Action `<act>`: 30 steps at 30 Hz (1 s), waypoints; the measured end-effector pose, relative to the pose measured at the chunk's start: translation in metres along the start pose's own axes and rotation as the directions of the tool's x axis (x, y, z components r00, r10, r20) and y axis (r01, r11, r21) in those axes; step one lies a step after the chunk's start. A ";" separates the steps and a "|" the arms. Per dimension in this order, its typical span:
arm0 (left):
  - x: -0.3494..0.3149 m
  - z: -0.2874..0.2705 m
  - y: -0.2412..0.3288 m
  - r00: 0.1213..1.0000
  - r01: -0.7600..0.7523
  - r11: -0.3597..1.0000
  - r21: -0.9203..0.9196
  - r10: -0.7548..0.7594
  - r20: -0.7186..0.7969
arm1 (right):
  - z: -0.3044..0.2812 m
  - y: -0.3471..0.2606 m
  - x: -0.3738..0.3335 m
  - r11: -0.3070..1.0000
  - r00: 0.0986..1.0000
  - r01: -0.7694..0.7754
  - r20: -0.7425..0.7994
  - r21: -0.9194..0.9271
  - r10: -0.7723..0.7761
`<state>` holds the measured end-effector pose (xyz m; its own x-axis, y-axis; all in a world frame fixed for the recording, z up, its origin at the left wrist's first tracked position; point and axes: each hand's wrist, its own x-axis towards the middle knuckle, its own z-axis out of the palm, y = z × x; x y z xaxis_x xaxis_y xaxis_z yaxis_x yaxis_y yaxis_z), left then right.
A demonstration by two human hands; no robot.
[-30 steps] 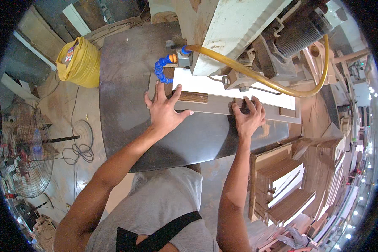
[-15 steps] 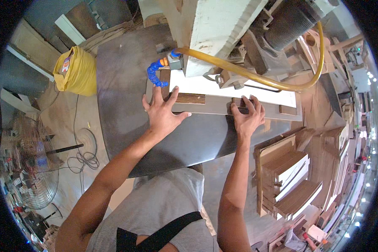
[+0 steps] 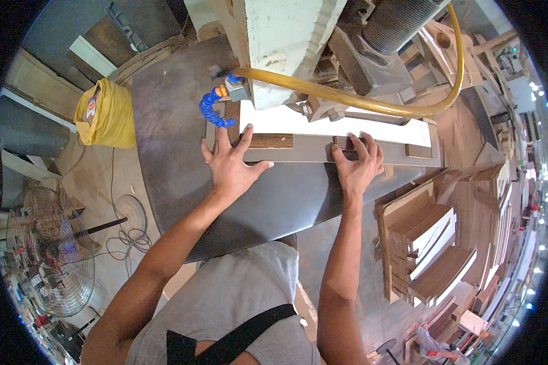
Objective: The person shapes wood components by holding them against a vertical spindle sander, turning the pieces to sand different edges, and then places the finished component on a pallet.
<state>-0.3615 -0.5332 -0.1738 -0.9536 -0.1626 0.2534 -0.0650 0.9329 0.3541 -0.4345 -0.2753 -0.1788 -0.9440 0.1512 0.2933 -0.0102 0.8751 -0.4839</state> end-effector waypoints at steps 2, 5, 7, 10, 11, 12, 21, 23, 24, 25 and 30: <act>0.000 -0.001 0.000 1.000 0.006 1.000 -0.002 -0.006 0.022 | 0.000 0.000 -0.001 1.000 1.000 -0.003 0.001 0.000 0.003; 0.001 -0.001 -0.001 1.000 -0.007 1.000 0.005 0.007 -0.005 | -0.001 -0.002 -0.002 1.000 1.000 -0.016 -0.001 -0.010 0.016; 0.001 -0.001 -0.002 1.000 -0.006 1.000 -0.003 0.006 -0.008 | -0.003 -0.005 -0.003 1.000 1.000 -0.020 0.008 -0.010 0.020; 0.002 -0.002 -0.003 1.000 0.002 1.000 -0.019 -0.002 0.004 | -0.002 -0.005 -0.004 0.999 0.999 -0.041 0.008 -0.019 0.041; 0.002 -0.002 -0.003 1.000 0.011 1.000 -0.025 -0.011 0.020 | -0.002 -0.005 -0.004 0.999 0.999 -0.038 0.013 -0.018 0.039; 0.002 -0.001 -0.005 1.000 0.017 1.000 -0.023 -0.017 0.021 | -0.001 -0.006 -0.005 0.999 0.999 -0.044 0.017 -0.032 0.044; 0.006 -0.002 -0.012 0.999 -0.011 0.996 -0.088 0.016 0.051 | -0.009 -0.010 -0.017 0.994 0.996 -0.093 0.004 -0.054 0.093; 0.010 -0.001 -0.016 0.997 -0.069 0.990 -0.123 0.074 0.032 | -0.012 -0.008 -0.023 0.993 0.995 -0.101 -0.013 -0.055 0.100; 0.009 -0.002 -0.017 0.997 -0.073 0.990 -0.121 0.077 0.026 | -0.012 -0.011 -0.027 0.993 0.994 -0.106 -0.007 -0.049 0.106; 0.005 -0.005 -0.020 0.996 -0.077 0.993 -0.085 0.081 0.044 | -0.013 -0.013 -0.031 0.993 0.994 -0.112 -0.001 -0.043 0.112; -0.040 -0.035 -0.041 0.993 -0.046 0.998 -0.035 0.049 0.108 | -0.027 -0.035 -0.072 0.998 0.993 -0.056 0.098 -0.037 0.059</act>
<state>-0.3105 -0.5757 -0.1669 -0.9818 -0.0806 0.1719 -0.0108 0.9276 0.3734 -0.3571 -0.3044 -0.1603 -0.9708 0.1568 0.1815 0.0549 0.8819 -0.4683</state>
